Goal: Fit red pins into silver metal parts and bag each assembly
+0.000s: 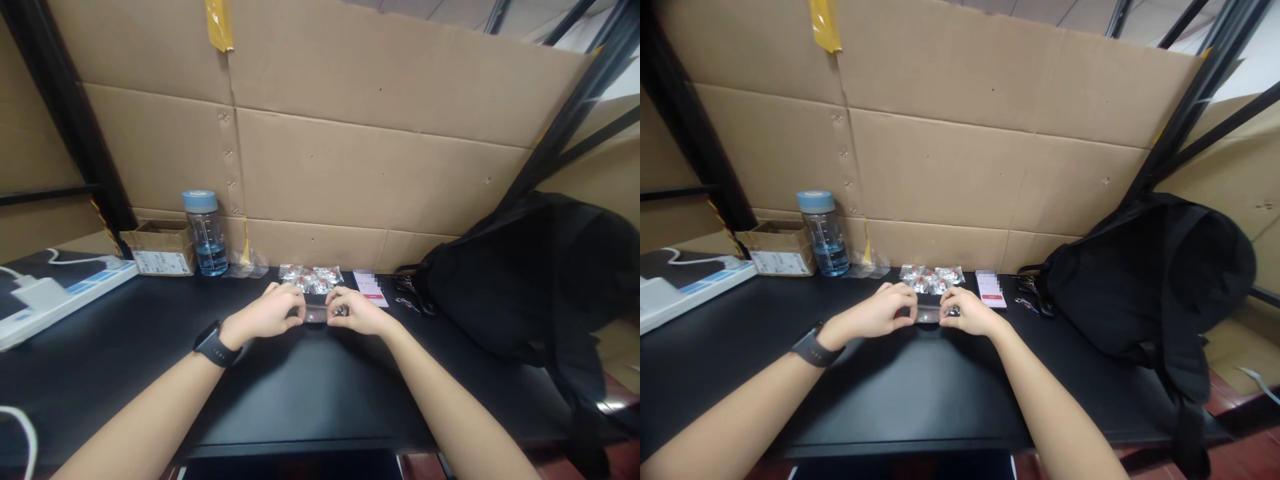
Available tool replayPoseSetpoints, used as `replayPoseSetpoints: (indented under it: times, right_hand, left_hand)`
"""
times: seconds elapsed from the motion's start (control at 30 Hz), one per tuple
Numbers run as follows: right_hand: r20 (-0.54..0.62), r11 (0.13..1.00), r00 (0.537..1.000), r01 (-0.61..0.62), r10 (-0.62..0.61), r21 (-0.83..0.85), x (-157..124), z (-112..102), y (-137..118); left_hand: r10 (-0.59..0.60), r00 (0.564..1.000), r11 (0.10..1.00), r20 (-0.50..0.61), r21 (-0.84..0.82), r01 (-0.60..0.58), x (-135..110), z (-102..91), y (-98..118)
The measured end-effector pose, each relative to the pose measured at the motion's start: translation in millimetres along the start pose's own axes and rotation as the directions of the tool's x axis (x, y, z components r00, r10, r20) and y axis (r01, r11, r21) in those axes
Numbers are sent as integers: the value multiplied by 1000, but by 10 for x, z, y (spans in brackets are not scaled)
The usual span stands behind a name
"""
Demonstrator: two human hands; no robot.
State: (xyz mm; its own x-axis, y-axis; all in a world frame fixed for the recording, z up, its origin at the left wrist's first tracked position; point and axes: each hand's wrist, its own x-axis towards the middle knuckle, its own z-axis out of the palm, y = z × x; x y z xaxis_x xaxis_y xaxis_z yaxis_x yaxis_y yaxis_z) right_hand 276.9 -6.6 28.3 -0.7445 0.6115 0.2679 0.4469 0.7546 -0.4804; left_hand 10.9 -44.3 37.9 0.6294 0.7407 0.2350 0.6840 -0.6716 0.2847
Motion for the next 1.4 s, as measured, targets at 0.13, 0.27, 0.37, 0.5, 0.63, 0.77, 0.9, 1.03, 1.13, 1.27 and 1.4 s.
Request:
replayPoseSetpoints:
  times: [0.13,0.27,0.37,0.5,0.63,0.77,0.9,1.03,1.13,1.27,1.4]
  right_hand:
    - [21,999,999,-40,39,29,5,29,-41]
    - [39,996,995,-91,91,-18,27,118,-33]
    - [-23,985,989,-150,148,-88,16,158,-62]
    - [-100,984,987,-138,128,-111,-20,138,-159]
    - [57,985,996,-63,73,-161,-31,109,-189]
    - [144,978,984,-80,109,-192,-20,145,-143]
    - [109,978,987,-99,121,-183,-9,188,-120]
    - [49,979,990,-121,131,-161,4,180,-141]
    - [-15,976,987,-158,158,-151,17,175,-144]
    - [-94,967,976,-208,196,-145,26,189,-92]
    - [-163,959,964,-237,212,-156,16,157,-25]
  left_hand:
    - [-6,999,998,48,-62,9,-10,-44,-9]
    - [-116,993,992,11,-52,116,32,140,17]
    - [-175,982,984,-77,3,176,51,254,24]
    - [-106,977,993,-186,32,114,50,279,-2]
    - [0,997,999,-79,53,5,45,266,-37]
    - [17,1000,999,-27,42,-15,39,233,-1]
    - [27,999,999,-39,33,-26,17,150,121]
    - [-8,998,1000,-62,16,9,9,127,174]
    - [-62,990,997,-124,34,67,32,167,103]
    - [-182,968,983,-175,8,186,81,198,-81]
    - [-358,899,934,-254,-85,347,115,140,-322]
